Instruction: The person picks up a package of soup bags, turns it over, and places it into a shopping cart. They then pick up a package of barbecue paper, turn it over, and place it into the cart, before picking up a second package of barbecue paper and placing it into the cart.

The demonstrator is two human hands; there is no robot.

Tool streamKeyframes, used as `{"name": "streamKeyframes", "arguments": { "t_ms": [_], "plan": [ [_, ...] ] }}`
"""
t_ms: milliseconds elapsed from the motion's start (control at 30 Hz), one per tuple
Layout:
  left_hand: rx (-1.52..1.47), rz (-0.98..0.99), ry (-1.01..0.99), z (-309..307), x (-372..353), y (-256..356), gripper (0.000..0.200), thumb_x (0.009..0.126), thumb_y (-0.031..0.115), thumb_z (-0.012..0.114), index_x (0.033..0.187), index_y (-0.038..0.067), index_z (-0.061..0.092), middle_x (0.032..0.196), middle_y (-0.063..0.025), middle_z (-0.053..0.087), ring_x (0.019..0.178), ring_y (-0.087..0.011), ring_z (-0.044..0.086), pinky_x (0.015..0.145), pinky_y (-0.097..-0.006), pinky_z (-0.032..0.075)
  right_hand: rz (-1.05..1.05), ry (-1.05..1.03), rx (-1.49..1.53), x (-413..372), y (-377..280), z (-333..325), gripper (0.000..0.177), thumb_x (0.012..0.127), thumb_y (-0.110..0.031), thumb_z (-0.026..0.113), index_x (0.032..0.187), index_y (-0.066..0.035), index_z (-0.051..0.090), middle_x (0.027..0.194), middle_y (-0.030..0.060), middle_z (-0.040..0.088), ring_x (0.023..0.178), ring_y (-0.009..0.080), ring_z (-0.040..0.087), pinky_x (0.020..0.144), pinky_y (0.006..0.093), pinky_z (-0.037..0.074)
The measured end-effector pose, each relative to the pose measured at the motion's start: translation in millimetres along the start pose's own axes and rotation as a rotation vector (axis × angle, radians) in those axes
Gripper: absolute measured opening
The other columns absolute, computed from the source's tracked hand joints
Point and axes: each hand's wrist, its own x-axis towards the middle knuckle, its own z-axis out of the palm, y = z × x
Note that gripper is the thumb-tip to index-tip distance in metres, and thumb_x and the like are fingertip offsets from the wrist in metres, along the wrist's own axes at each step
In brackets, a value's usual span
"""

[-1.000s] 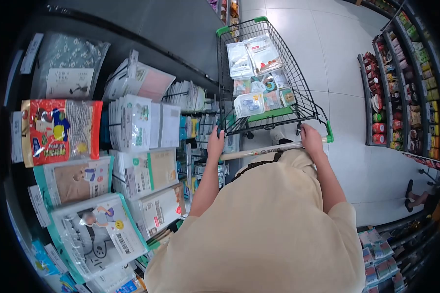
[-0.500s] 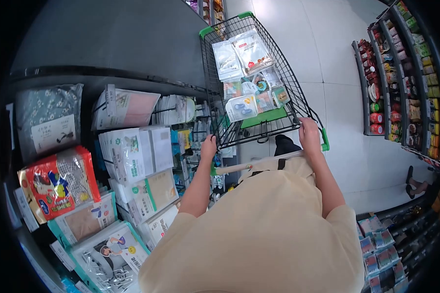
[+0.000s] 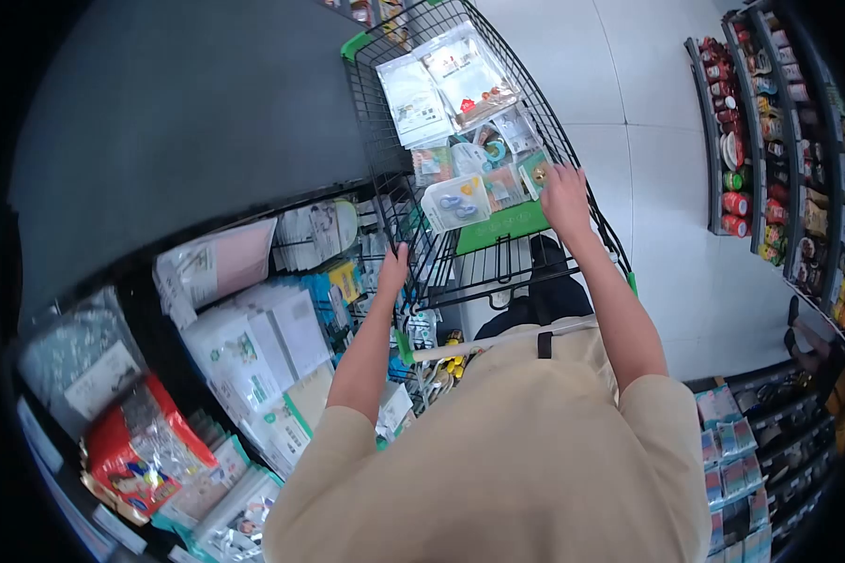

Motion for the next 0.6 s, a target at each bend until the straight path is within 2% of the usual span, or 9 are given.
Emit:
{"name": "streamKeyframes", "arguments": {
  "t_ms": [167,200,300,333,367,433,500,567,600],
  "plan": [
    [-0.162,0.067,0.235,-4,57,32,0.052,0.099,0.046,0.043,0.12,0.0,0.053,0.098,-0.0279,0.066,0.096,-0.0475,0.061,0.082,-0.0519,0.047,0.098,-0.026,0.324,46,-12,19,0.032,0.082,-0.005,0.056,0.114,0.002,0.06,0.112,0.0198,0.062,0.113,0.0364,0.055,0.101,0.0454,0.041],
    [-0.137,0.016,0.277,0,66,36,0.042,0.1,0.036,0.048,0.117,-0.001,0.055,0.091,-0.0174,0.069,0.083,-0.0314,0.069,0.076,-0.0414,0.052,0.166,-0.031,0.35,52,-13,27,0.03,0.086,-0.008,0.056,0.114,0.003,0.061,0.11,0.0205,0.064,0.103,0.0339,0.062,0.093,0.0401,0.048],
    [-0.151,0.04,0.349,7,69,34,0.035,0.101,0.03,0.048,0.116,0.0,0.054,0.087,-0.0134,0.069,0.076,-0.0237,0.07,0.069,-0.0376,0.054,0.447,-0.179,0.716,71,-2,69,0.033,0.089,-0.013,0.056,0.118,0.003,0.06,0.11,0.0187,0.066,0.096,0.028,0.066,0.084,0.0371,0.051],
    [-0.298,-0.015,0.27,-4,61,51,0.035,0.101,0.03,0.046,0.12,0.001,0.053,0.09,-0.022,0.069,0.084,-0.0401,0.067,0.073,-0.0481,0.05,0.566,-0.214,0.888,76,9,95,0.034,0.091,-0.016,0.057,0.118,0.004,0.059,0.106,0.0149,0.067,0.091,0.0239,0.068,0.079,0.0333,0.053],
    [-0.299,-0.036,0.268,-3,61,53,0.035,0.101,0.03,0.046,0.12,0.001,0.053,0.09,-0.022,0.069,0.084,-0.0401,0.067,0.073,-0.0481,0.05,0.569,-0.236,0.885,84,10,106,0.034,0.091,-0.016,0.057,0.118,0.004,0.059,0.106,0.0149,0.067,0.091,0.0239,0.068,0.079,0.0333,0.053],
    [-0.26,-0.017,0.308,1,63,47,0.034,0.1,0.028,0.047,0.12,0.001,0.053,0.089,-0.0213,0.069,0.083,-0.0389,0.068,0.072,-0.0485,0.051,1.005,-0.279,1.335,99,8,131,0.032,0.092,-0.017,0.056,0.117,0.004,0.058,0.107,0.0127,0.066,0.094,0.024,0.067,0.08,0.0329,0.054],
    [-0.19,-0.047,0.305,4,64,39,0.034,0.1,0.028,0.047,0.12,0.001,0.052,0.089,-0.0218,0.069,0.083,-0.0393,0.067,0.072,-0.0493,0.051,1.075,-0.295,1.428,116,9,164,0.028,0.093,-0.014,0.056,0.115,0.002,0.056,0.107,0.0116,0.065,0.099,0.0243,0.066,0.079,0.0341,0.054],
    [-0.122,-0.047,0.304,9,67,32,0.031,0.101,0.025,0.048,0.12,0.001,0.053,0.085,-0.0145,0.07,0.074,-0.0233,0.071,0.067,-0.0364,0.054,1.156,-0.212,1.62,137,8,194,0.025,0.092,-0.012,0.057,0.113,0.001,0.055,0.107,0.0119,0.063,0.099,0.0231,0.064,0.078,0.0353,0.055],
    [-0.093,-0.055,0.291,9,66,32,0.031,0.101,0.025,0.047,0.121,0.001,0.052,0.085,-0.0147,0.07,0.075,-0.0234,0.071,0.068,-0.0363,0.054,1.16,-0.157,1.634,145,10,211,0.024,0.092,-0.012,0.057,0.112,0.001,0.055,0.106,0.0118,0.061,0.095,0.024,0.064,0.078,0.0366,0.055]
  ]
}}
